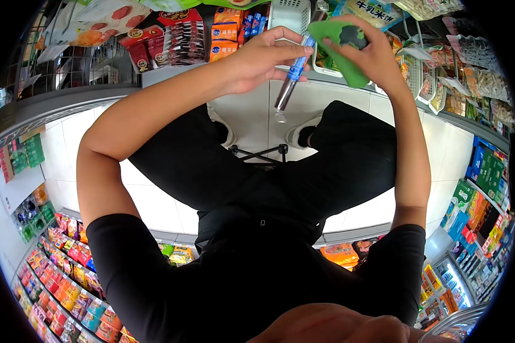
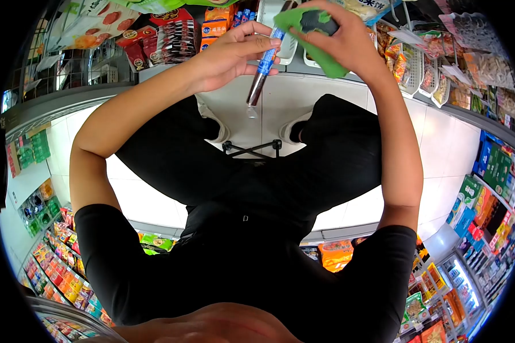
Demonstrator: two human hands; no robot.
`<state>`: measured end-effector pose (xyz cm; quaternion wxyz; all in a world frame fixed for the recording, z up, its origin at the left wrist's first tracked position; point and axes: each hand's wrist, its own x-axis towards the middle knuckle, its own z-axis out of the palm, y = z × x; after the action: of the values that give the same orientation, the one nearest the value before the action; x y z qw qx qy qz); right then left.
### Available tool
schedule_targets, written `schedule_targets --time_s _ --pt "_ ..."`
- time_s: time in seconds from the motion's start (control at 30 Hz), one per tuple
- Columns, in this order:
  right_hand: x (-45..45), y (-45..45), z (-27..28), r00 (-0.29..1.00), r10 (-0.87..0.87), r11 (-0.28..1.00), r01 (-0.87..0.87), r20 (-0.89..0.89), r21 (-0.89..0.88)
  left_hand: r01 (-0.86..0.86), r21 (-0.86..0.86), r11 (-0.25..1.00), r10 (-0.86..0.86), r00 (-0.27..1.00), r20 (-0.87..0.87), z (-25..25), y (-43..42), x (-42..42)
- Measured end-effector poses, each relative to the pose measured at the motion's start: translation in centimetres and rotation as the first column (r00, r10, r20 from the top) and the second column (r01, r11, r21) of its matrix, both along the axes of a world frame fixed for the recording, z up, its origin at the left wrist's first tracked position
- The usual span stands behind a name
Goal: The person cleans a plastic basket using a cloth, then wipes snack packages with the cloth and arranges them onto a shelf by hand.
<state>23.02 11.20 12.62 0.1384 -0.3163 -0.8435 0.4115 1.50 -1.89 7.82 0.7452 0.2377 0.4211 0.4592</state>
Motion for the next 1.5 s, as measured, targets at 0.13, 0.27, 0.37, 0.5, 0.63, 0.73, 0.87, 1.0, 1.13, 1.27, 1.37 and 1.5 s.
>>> schedule_targets --time_s 0.13,0.27,0.37,0.5,0.63,0.73,0.87,1.0,1.13,1.27,1.37,1.5 --pt "0.5 1.0 -0.7 0.988 -0.132 0.991 0.130 -0.078 -0.028 0.011 0.009 1.000 -0.011 0.997 -0.080 0.4 -0.2 0.4" --pt "0.2 0.2 -0.7 0.990 0.102 0.989 -0.090 -0.100 0.118 0.016 0.011 1.000 -0.015 0.994 -0.109 0.3 -0.2 0.5" --pt "0.7 0.9 -1.1 0.998 0.013 0.984 -0.003 -0.054 0.180 0.023 0.009 1.000 -0.021 0.988 -0.152 0.0 -0.1 0.4" --pt "0.8 1.1 -1.1 0.991 -0.117 0.965 0.130 -0.066 0.229 0.011 -0.017 1.000 -0.014 0.989 -0.146 0.5 -0.1 0.3" --pt "0.1 0.1 -0.7 0.979 0.176 0.967 -0.151 -0.106 0.204 0.022 0.011 1.000 -0.020 0.986 -0.165 0.4 -0.1 0.1" --pt "0.4 0.6 -0.7 0.991 0.127 0.965 -0.116 -0.033 0.233 0.006 0.040 0.999 0.002 0.982 -0.188 0.1 -0.2 0.0" --pt "0.6 1.0 -1.3 1.000 -0.013 0.963 0.010 0.009 0.271 -0.011 0.062 0.998 0.021 0.986 -0.163 -0.6 0.2 -0.2" --pt "0.2 0.2 -0.6 0.997 0.067 0.978 -0.073 0.037 0.197 -0.068 0.071 0.995 0.074 0.994 -0.079 -0.6 0.3 -0.1" --pt "0.3 0.6 -0.8 1.000 -0.006 0.973 0.003 0.013 0.232 -0.088 0.036 0.995 0.088 0.996 0.006 0.0 0.4 -0.1" --pt "0.2 0.8 0.4 0.992 -0.108 0.903 0.122 -0.058 0.412 -0.075 0.052 0.996 0.076 0.997 -0.010 -0.1 0.5 -0.2" --pt "0.0 0.4 0.5 0.989 -0.121 0.859 0.150 -0.090 0.489 -0.047 0.052 0.998 0.049 0.998 -0.031 -0.1 0.5 -0.2" --pt "-0.2 0.0 1.1 0.999 0.053 0.956 -0.047 -0.012 0.289 -0.023 0.062 0.998 0.026 0.999 -0.043 -0.7 0.5 -0.2"
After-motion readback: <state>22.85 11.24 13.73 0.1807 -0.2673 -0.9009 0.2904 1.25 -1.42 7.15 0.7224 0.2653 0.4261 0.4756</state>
